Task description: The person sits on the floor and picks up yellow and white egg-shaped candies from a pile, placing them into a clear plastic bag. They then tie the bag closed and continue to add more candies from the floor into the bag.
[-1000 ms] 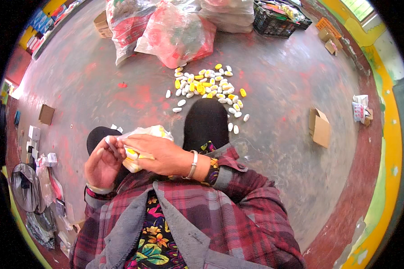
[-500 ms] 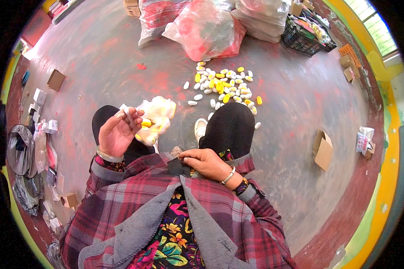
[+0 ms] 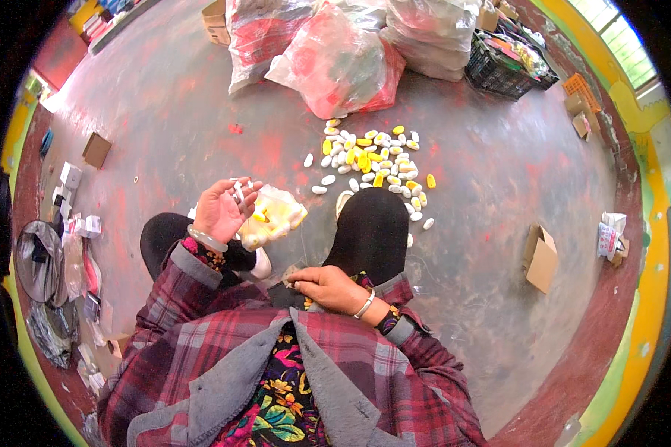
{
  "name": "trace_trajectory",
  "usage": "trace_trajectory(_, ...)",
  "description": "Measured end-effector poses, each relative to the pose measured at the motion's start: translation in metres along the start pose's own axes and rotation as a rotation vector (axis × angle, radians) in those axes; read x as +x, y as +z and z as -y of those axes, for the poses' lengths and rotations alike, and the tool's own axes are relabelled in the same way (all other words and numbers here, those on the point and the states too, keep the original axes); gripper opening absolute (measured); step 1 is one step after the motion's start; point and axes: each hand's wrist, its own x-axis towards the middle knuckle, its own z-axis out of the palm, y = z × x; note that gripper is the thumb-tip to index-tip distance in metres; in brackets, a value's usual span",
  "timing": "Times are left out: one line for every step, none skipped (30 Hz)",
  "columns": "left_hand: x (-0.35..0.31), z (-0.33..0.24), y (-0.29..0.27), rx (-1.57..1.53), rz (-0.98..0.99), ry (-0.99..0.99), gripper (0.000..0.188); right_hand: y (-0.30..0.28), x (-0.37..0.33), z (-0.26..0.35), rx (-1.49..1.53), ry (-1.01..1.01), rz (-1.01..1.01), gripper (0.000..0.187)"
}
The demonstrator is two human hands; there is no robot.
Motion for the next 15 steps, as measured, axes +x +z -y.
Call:
trace_trajectory(0.014, 0.000, -0.008, -0.017, -0.013, -0.038, 0.025, 0.000, 0.003, -0.004, -0.014, -0.032, 0.016, 0.026)
trace_trajectory(0.027, 0.002, -0.015, 0.000, -0.041, -0.067, 0.024, -0.001, 0.007, -0.009, -0.028, -0.060, 0.031, 0.025)
trace_trajectory(0.040, 0.002, -0.021, 0.018, -0.072, -0.092, 0.022, -0.003, 0.009, -0.007, -0.105, -0.146, 0.034, 0.025)
trace_trajectory(0.052, 0.003, -0.025, 0.035, -0.101, -0.118, 0.021, -0.006, 0.012, -0.003, -0.183, -0.231, 0.036, 0.025)
trace_trajectory(0.064, 0.004, -0.028, 0.087, -0.124, -0.163, 0.018, -0.009, 0.014, 0.001, -0.261, -0.311, 0.037, 0.025)
trace_trajectory(0.071, 0.005, -0.027, 0.102, -0.171, -0.168, 0.016, -0.014, 0.013, 0.012, -0.263, -0.310, 0.055, 0.026)
trace_trajectory(0.078, 0.007, -0.024, 0.118, -0.218, -0.173, 0.015, -0.023, 0.010, 0.030, -0.265, -0.310, 0.074, 0.026)
trace_trajectory(0.084, 0.009, -0.022, 0.136, -0.265, -0.176, 0.014, -0.033, 0.008, 0.045, -0.265, -0.312, 0.091, 0.026)
trace_trajectory(0.095, 0.014, -0.027, 0.136, -0.273, -0.170, 0.014, -0.043, 0.007, 0.052, -0.258, -0.296, 0.121, 0.026)
trace_trajectory(0.105, 0.018, -0.031, 0.127, -0.287, -0.166, 0.016, -0.053, 0.006, 0.056, -0.237, -0.316, 0.124, 0.026)
trace_trajectory(0.114, 0.023, -0.031, 0.120, -0.302, -0.169, 0.017, -0.063, 0.003, 0.059, -0.214, -0.331, 0.123, 0.026)
trace_trajectory(0.120, 0.027, -0.030, 0.112, -0.317, -0.171, 0.018, -0.074, 0.002, 0.063, -0.191, -0.348, 0.123, 0.026)
trace_trajectory(0.124, 0.030, -0.029, 0.109, -0.341, -0.153, 0.022, -0.088, 0.000, 0.069, -0.159, -0.322, 0.149, 0.026)
trace_trajectory(0.130, 0.035, -0.035, 0.115, -0.360, -0.137, 0.021, -0.102, -0.002, 0.067, -0.132, -0.322, 0.169, 0.025)
trace_trajectory(0.137, 0.038, -0.043, 0.118, -0.382, -0.118, 0.021, -0.117, -0.003, 0.070, -0.124, -0.284, 0.135, 0.024)
